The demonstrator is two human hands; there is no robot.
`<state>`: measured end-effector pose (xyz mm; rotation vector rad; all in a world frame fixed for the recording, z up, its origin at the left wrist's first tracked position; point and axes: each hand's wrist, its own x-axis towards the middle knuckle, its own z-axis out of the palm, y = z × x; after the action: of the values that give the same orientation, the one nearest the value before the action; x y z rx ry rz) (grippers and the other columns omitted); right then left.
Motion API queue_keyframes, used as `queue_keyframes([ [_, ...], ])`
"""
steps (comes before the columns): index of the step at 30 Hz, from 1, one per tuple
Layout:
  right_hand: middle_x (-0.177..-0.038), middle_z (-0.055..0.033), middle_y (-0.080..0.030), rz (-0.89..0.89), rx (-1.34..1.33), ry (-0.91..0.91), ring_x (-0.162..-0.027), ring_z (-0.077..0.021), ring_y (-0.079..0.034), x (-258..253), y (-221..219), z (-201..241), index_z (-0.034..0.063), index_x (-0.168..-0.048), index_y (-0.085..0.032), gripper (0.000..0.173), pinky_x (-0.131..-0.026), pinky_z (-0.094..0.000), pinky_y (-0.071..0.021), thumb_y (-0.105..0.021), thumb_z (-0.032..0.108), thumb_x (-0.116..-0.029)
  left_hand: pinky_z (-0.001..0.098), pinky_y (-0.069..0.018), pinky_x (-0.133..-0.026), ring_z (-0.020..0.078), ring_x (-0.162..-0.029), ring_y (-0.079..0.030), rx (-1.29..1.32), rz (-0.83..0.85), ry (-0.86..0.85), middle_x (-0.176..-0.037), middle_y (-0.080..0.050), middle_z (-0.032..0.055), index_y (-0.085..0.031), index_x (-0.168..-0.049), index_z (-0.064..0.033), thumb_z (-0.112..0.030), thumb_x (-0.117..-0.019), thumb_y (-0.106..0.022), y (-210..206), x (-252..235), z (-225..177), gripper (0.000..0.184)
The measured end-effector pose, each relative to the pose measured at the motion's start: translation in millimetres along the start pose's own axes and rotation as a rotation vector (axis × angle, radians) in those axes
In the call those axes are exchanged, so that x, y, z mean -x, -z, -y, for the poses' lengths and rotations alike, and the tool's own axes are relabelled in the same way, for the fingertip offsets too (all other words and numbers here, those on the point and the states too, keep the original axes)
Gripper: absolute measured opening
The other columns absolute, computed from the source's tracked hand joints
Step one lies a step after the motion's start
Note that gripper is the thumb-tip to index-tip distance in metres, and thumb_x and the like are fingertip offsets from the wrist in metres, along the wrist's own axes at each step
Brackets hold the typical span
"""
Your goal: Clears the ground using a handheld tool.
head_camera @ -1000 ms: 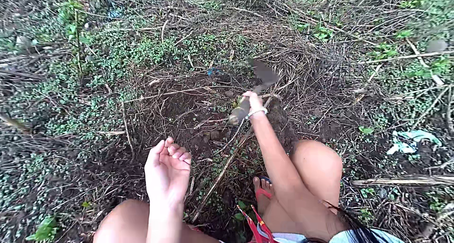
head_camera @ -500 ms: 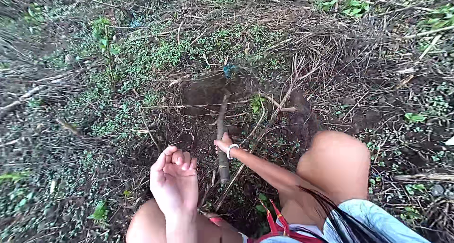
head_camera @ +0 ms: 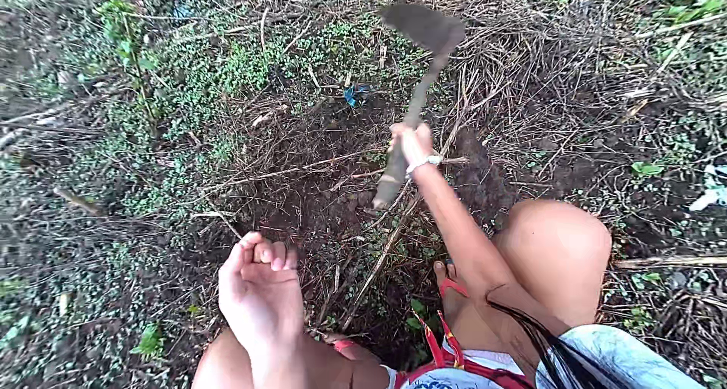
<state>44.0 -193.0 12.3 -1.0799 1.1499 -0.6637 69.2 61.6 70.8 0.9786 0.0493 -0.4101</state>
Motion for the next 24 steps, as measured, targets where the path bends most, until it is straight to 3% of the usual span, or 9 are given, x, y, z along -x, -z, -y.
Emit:
queue_keyframes([
  [2,-0.093,-0.0083,-0.054,-0.256,-0.062,0.164,-0.063,-0.0088,-0.059,-21.1,17.7,22.9,-0.0063,-0.142,-0.032,0.047,-0.062,-0.0238,-0.0546,-0.054,0.004,-0.102,0.0147,-0.0489,-0.052,0.0014,-0.05,-0.056,0.039,-0.052,0.05,-0.057,-0.056,-0.0084,-0.06,-0.078,-0.0155,-0.027,-0.11,-0.008,3.1,1.7,-5.9,0.063],
  [4,-0.116,-0.0196,-0.056,-0.44,0.056,0.218,-0.083,-0.0158,-0.065,-41.7,26.3,10.1,-0.007,-0.154,-0.016,0.067,-0.077,-0.0272,-0.0562,-0.055,0.006,-0.1011,0.015,-0.0494,-0.051,0.0017,-0.05,-0.057,0.073,-0.056,0.069,-0.057,-0.057,-0.008,-0.062,-0.078,-0.0146,-0.029,-0.1099,-0.008,7.9,2.9,-10.0,0.064],
  [7,-0.133,-0.0363,-0.055,-0.231,0.387,-0.032,-0.113,-0.0385,-0.065,-21.2,14.9,-70.0,-0.0118,-0.156,-0.007,0.079,-0.1,-0.0468,-0.052,-0.059,0.01,-0.1012,0.0157,-0.0507,-0.053,0.0024,-0.052,-0.059,0.101,0.0,0.037,-0.058,-0.059,-0.0068,-0.064,-0.079,-0.0128,-0.027,-0.1097,-0.01,11.2,1.3,-10.6,0.064],
  [9,-0.118,-0.0339,-0.06,0.113,0.547,-0.227,-0.093,-0.0374,-0.069,18.1,2.1,-130.9,-0.0097,-0.152,-0.019,0.073,-0.083,-0.0504,-0.0577,-0.063,0.01,-0.098,0.0161,-0.0495,-0.054,0.0023,-0.052,-0.058,0.087,0.047,0.033,-0.057,-0.058,-0.0073,-0.063,-0.078,-0.0137,-0.024,-0.1091,-0.009,4.3,2.7,-5.4,0.063],
  [12,-0.122,-0.0257,-0.059,0.614,0.784,-0.391,-0.094,-0.0256,-0.068,58.8,-3.7,-133.5,-0.0065,-0.154,-0.019,0.068,-0.087,-0.04,-0.0548,-0.059,0.013,-0.1026,0.016,-0.0491,-0.055,0.0016,-0.053,-0.057,0.08,0.119,0.027,-0.058,-0.058,-0.0087,-0.064,-0.078,-0.0157,-0.023,-0.1079,-0.009,-10.1,0.7,-0.8,0.063],
  [14,-0.114,-0.0219,-0.061,0.769,0.915,-0.371,-0.087,-0.0212,-0.065,66.2,8.1,-122.9,-0.0055,-0.151,-0.028,0.063,-0.084,-0.0373,-0.0532,-0.061,0.017,-0.1027,0.0158,-0.0481,-0.055,0.0013,-0.053,-0.056,0.066,0.133,0.024,-0.059,-0.057,-0.0097,-0.064,-0.081,-0.0167,-0.024,-0.1083,-0.01,-13.8,1.4,2.0,0.061],
  [17,-0.092,-0.0104,-0.057,0.726,0.793,-0.38,-0.069,-0.0115,-0.055,61.0,19.4,-104.4,-0.0031,-0.142,-0.04,0.046,-0.069,-0.0283,-0.0493,-0.059,0.013,-0.1026,0.0153,-0.0467,-0.056,-0.0001,-0.053,-0.053,0.012,0.134,-0.009,-0.059,-0.055,-0.0117,-0.063,-0.082,-0.0195,-0.025,-0.1084,-0.009,-18.8,-1.8,6.4,0.06],
  [20,-0.078,-0.0054,-0.055,0.473,0.484,-0.347,-0.057,-0.0083,-0.053,50.3,22.3,-86.9,-0.0052,-0.13,-0.048,0.033,-0.058,-0.0246,-0.0502,-0.058,0.007,-0.1008,0.015,-0.047,-0.056,-0.0003,-0.053,-0.054,0.009,0.118,0.022,-0.059,-0.055,-0.012,-0.063,-0.083,-0.02,-0.026,-0.1091,-0.01,-21.3,-0.1,10.8,0.06],
  [24,-0.078,-0.0028,-0.054,0.078,0.182,-0.097,-0.055,-0.0075,-0.055,32.2,48.1,-35.6,-0.0041,-0.13,-0.045,0.032,-0.056,-0.0239,-0.0527,-0.055,0.005,-0.1016,0.0155,-0.047,-0.057,-0.0005,-0.053,-0.053,-0.01,0.139,0.025,-0.059,-0.055,-0.0122,-0.064,-0.083,-0.021,-0.025,-0.1081,-0.012,-17.5,4.6,9.1,0.058],
])
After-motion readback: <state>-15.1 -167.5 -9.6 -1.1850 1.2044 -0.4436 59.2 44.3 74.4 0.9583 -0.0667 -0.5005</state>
